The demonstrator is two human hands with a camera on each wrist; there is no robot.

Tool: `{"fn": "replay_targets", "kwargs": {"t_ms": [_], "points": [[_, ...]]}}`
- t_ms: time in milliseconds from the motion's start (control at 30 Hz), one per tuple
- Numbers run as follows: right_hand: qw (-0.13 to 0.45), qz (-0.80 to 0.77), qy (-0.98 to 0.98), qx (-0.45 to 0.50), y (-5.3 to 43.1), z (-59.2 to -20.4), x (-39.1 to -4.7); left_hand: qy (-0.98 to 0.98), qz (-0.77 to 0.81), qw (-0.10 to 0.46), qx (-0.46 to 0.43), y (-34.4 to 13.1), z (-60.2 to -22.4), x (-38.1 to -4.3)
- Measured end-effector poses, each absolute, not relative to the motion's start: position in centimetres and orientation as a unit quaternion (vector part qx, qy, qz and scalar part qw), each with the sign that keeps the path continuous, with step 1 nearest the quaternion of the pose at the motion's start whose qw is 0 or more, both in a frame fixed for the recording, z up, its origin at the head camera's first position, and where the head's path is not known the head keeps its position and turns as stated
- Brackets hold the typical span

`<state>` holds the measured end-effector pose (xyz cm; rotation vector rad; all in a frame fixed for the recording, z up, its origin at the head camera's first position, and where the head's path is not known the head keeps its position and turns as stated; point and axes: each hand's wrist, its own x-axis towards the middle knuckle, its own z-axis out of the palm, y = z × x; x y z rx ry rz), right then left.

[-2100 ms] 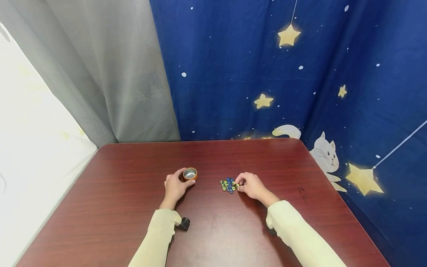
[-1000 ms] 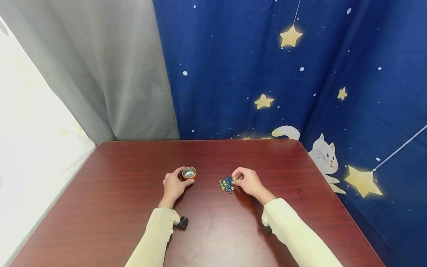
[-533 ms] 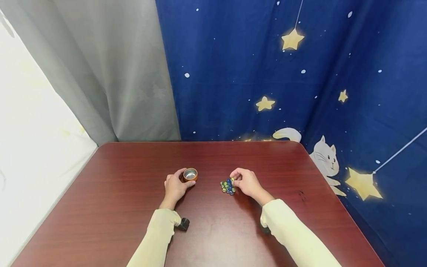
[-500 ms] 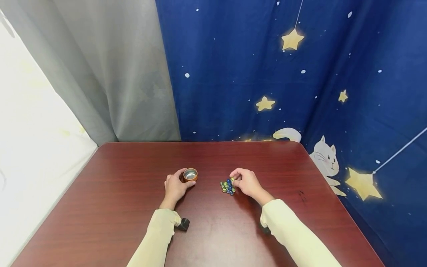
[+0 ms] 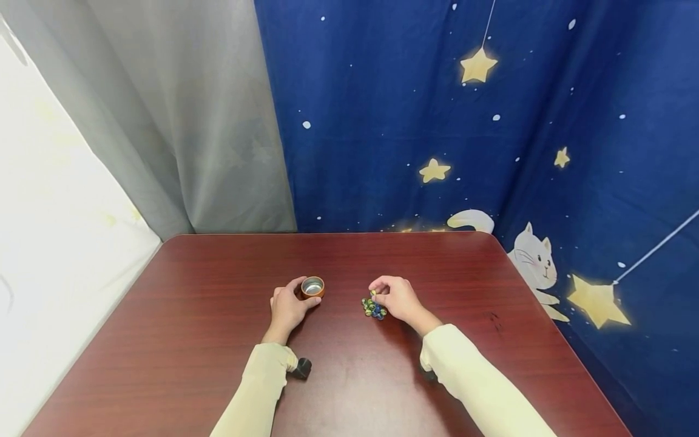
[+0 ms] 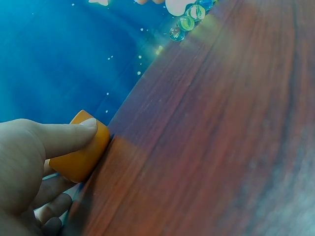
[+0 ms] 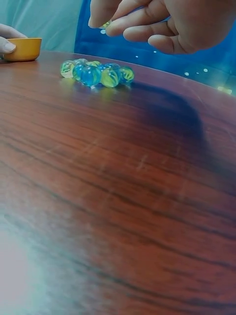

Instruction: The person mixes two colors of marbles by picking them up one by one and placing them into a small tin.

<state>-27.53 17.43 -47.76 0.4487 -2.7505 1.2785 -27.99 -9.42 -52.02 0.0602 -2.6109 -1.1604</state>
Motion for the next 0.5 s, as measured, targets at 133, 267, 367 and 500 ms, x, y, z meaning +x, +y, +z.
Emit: {"fn": "replay_targets", "kwargs": {"t_ms": [133,267,367,500], "points": [[0.043,0.421,-0.893,0.152,17.1,-47.8,-27.6,-0.905,-0.401,0.139,0.023,-9.4,-51.9,-28.1],[0.045,0.428,-0.889,0.157,16.6,-47.9,-27.7,-0.905,-0.402,0.142,0.021,-9.4,-52.0,-28.0],[0.047,0.433,-0.886,0.16,16.3,-47.9,-27.6,-0.905,-0.401,0.142,0.021,-9.4,-52.0,-28.0],[0.05,0.431,-0.888,0.156,16.0,-47.9,-27.5,-0.906,-0.397,0.144,0.019,-9.4,-52.0,-27.9]]}}
